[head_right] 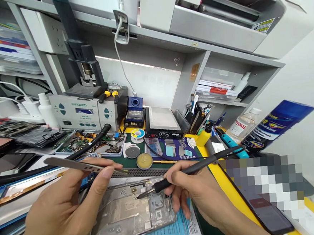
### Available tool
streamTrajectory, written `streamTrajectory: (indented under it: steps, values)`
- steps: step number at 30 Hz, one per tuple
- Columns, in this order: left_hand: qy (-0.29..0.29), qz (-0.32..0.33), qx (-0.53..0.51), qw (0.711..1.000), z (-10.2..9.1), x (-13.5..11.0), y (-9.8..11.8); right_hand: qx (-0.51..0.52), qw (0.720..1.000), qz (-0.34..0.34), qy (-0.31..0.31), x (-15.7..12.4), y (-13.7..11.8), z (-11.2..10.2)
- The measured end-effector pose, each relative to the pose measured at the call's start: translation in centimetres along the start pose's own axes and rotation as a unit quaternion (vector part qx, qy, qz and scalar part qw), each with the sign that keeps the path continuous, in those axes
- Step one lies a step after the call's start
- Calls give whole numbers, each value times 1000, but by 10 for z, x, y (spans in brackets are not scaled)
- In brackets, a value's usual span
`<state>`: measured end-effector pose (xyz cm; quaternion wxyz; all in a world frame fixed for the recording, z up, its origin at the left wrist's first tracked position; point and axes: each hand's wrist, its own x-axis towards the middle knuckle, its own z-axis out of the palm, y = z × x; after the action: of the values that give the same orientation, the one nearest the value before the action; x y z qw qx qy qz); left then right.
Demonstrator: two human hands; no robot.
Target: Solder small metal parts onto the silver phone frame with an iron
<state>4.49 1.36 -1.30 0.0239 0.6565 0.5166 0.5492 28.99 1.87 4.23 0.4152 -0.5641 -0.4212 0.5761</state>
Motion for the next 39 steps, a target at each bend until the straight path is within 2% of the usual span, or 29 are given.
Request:
streamTrajectory:
  steps: [5, 10, 19, 32, 39]
  values:
    - [-36, 31, -22, 999, -6, -2, -6, -8, 1000, 5, 3, 0, 0, 1]
    - [-42, 27, -22, 999, -6, -1, -5, -14, 1000, 7, 3, -1, 0, 1]
    - [-32, 30, -15, 999, -4, -3, -9, -7, 1000, 12, -15, 4, 3, -3]
    - [-10, 23, -5, 1000, -8, -4, -6, 5, 1000, -4, 16, -1, 3, 1]
    - [-17, 33, 0, 999, -5, -2, -7, 2, 1000, -5, 27, -4, 1, 6]
